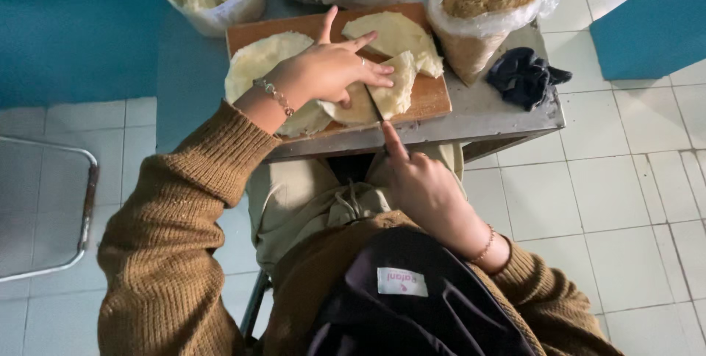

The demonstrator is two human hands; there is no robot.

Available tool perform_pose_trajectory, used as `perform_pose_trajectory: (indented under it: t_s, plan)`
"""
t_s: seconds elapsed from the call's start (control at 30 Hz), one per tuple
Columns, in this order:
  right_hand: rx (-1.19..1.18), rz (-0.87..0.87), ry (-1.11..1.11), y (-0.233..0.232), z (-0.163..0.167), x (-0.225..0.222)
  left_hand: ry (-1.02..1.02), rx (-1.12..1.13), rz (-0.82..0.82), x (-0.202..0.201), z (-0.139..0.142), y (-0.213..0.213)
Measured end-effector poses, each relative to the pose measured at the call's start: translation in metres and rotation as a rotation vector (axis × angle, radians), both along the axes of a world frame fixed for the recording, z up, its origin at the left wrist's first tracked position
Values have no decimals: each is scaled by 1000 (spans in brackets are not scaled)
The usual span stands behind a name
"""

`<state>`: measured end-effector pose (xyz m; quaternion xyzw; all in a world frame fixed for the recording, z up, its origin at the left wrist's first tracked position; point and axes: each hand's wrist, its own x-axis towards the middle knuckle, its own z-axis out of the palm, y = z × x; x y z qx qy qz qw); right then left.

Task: The person sits at a small metal table and uses a knife to cut round flat dough sheets on a wooden board into triangular pieces, setting cut pieces aside. They then fold and stack the cut pieces and cover a stack with a clear plastic sheet.

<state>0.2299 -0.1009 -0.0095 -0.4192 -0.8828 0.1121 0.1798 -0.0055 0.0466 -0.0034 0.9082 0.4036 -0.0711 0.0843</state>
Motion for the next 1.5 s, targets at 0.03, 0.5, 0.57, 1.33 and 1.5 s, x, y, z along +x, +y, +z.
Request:
perform_pose_trajectory:
  t_s: [0.03, 0.5, 0.57, 1.33, 1.5]
  plan:
    - [-6, -6, -15, 3, -2, -2, 7, -18, -4, -1, -1, 1]
    - [-41, -39, -47, -2, -11, 8, 65, -44, -5, -4, 0, 8]
    - [-33, -30, -28, 7, -11, 3, 60, -51, -12, -3, 1, 9]
    - [-45, 5, 83, 18, 0, -6, -571, 246, 487, -23, -22, -56]
    - [-259, 41, 55, -10, 36, 37, -689, -123, 454, -32, 5, -78]
